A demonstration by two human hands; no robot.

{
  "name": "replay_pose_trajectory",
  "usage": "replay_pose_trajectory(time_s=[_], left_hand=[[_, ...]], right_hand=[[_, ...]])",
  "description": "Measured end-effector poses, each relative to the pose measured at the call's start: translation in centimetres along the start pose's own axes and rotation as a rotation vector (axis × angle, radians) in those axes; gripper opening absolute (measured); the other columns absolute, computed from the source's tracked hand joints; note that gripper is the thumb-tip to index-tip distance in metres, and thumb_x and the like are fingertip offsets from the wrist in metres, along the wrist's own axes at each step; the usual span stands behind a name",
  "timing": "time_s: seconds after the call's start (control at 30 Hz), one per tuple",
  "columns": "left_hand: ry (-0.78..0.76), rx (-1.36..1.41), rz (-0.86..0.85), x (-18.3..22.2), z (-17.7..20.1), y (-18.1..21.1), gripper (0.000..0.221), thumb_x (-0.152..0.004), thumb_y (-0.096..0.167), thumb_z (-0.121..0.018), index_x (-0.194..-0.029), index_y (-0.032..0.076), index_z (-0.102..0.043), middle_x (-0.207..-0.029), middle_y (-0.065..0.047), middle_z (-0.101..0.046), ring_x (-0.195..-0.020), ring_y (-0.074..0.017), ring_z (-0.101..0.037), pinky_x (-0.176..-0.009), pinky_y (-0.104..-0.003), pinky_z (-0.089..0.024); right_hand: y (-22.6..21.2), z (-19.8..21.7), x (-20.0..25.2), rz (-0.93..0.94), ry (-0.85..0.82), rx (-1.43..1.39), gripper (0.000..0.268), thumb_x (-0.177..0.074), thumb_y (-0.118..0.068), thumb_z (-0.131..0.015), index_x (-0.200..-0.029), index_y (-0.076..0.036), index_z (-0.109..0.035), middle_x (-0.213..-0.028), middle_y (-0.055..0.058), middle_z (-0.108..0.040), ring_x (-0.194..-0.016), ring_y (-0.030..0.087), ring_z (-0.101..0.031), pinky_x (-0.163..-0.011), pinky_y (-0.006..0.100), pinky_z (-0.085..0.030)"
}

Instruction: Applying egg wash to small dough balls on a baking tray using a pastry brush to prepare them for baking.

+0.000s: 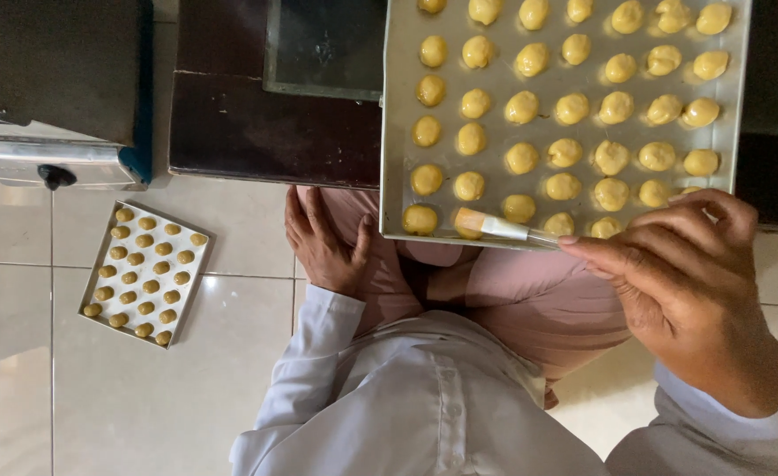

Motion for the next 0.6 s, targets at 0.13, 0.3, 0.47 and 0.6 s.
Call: replay_pose_trajectory(time_s=[0.13,0.3,0.47,0.6], left_hand=[[-0.034,-0.005,0.039,-0.1,0.0,-0.2,0.081,-0.09,0.049,-0.065,-0.151,0.007,-0.032,-0.155,-0.029,-0.028,-0.139,-0.0489,-0.037,-0.115,-0.056,-0.032],[-0.036,0.006,0.022,0.0,-0.3,-0.3,0.082,-0.089,0.046,-0.066,-0.151,0.006,-0.032,-0.155,-0.029,-0.027,-0.14,-0.0488,-0.036,-0.116,-0.056,-0.03],[-0.031,-0.002,0.013,-0.2,-0.1,0.1,0.083,-0.088,0.046,-0.065,-0.15,0.003,-0.032,-0.153,-0.031,-0.029,-0.137,-0.0494,-0.037,-0.114,-0.056,-0.03],[-0.053,-0.002,0.026,-0.4,0.0,0.4,0.084,-0.088,0.047,-0.064,-0.151,0.003,-0.031,-0.152,-0.032,-0.028,-0.136,-0.0506,-0.036,-0.113,-0.057,-0.029]], right_hand=[[0.6,1.4,0.7,-0.124,-0.014,0.02,0.025,-0.086,-0.01,-0.072,-0.111,-0.01,-0.077,-0.076,-0.002,-0.063,-0.084,0.017,-0.054,-0.112,0.049,-0.035],[0.9,1.1,1.5,-0.19,-0.047,-0.137,0.031,-0.079,-0.005,-0.071,-0.11,-0.008,-0.074,-0.068,-0.005,-0.067,-0.063,0.012,-0.052,-0.107,0.042,-0.035],[2.3,3.7,-0.4,-0.242,0.133,-0.128,0.016,-0.095,0.006,-0.068,-0.11,0.008,-0.074,-0.065,0.006,-0.06,-0.068,0.023,-0.052,-0.1,0.047,-0.041],[5.4,4.0,-2.7,-0.154,0.154,0.06,0.019,-0.109,0.016,-0.069,-0.124,0.007,-0.078,-0.08,0.006,-0.066,-0.078,0.025,-0.052,-0.106,0.049,-0.039]])
Point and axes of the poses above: each hand's wrist, its own x-axis away from the middle knuckle, its own z-axis out of the back of the hand, y = z × x, the point moved 8 cm from there along -x, towards the middle knuckle
